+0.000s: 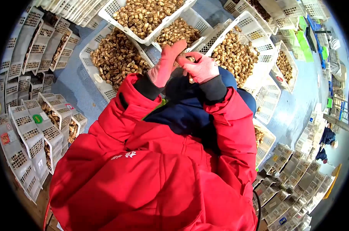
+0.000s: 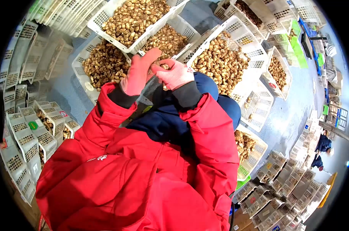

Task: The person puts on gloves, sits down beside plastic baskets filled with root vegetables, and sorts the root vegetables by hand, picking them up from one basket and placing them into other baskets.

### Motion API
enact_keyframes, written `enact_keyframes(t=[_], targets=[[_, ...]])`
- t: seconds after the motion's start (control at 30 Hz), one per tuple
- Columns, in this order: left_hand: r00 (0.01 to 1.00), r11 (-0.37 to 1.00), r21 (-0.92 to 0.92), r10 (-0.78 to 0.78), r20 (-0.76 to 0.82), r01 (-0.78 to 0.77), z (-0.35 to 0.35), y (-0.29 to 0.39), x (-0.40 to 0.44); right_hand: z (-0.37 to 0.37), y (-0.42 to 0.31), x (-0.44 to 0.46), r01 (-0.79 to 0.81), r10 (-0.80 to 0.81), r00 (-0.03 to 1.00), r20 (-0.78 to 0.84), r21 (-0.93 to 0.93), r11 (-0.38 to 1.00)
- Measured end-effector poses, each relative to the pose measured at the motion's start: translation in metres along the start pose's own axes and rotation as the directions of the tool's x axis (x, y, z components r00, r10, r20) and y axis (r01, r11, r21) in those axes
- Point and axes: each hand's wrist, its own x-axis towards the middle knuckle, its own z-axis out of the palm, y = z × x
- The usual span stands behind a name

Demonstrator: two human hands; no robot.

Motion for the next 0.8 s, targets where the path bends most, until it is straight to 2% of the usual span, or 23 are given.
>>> enact_keyframes(t=[0.07, 0.1, 0.2, 0.23, 0.33, 0.47, 0.57, 0.73, 0.8], targets=[[0.994, 0.994, 0.073, 0.077, 0.078, -0.083, -0.002, 0.007, -0.002, -0.005, -0.004, 0.0, -0.061, 0.06, 0.998, 0.012, 0.032, 0.998], [0.994, 0.996, -0.036, 0.081, 0.071, -0.079, -0.005, 0.01, -0.003, -0.01, 0.004, 0.002, -0.055, 0.044, 0.996, 0.074, 0.164, 0.985], [0.995, 0.931, -0.357, 0.094, 0.045, -0.072, -0.016, 0.018, -0.007, -0.017, 0.019, 0.007, 0.022, -0.089, 0.981, 0.17, 0.362, 0.932], [0.997, 0.911, -0.413, 0.049, 0.057, -0.021, -0.017, 0.025, -0.011, -0.018, 0.023, 0.008, 0.019, -0.093, 0.978, 0.184, 0.368, 0.93], [0.985, 0.874, -0.486, 0.084, 0.148, -0.002, -0.022, 0.019, -0.015, -0.016, 0.026, 0.01, -0.011, -0.074, 0.977, 0.199, 0.397, 0.918], [0.975, 0.831, -0.556, 0.129, 0.182, -0.006, -0.025, 0.016, -0.013, -0.018, 0.021, 0.009, -0.122, 0.037, 0.972, 0.234, 0.358, 0.926], [0.967, 0.875, -0.482, 0.149, 0.206, -0.032, -0.022, 0.015, -0.012, -0.017, 0.013, 0.008, -0.188, 0.109, 0.962, 0.249, 0.321, 0.928], [0.968, 0.789, -0.614, 0.178, 0.179, -0.031, -0.017, 0.009, -0.011, -0.02, 0.003, 0.007, -0.26, 0.161, 0.938, 0.306, 0.319, 0.911], [0.978, 0.764, -0.645, 0.152, 0.144, -0.024, -0.014, 0.009, -0.011, -0.017, 0.006, 0.008, -0.241, 0.16, 0.95, 0.268, 0.302, 0.923]])
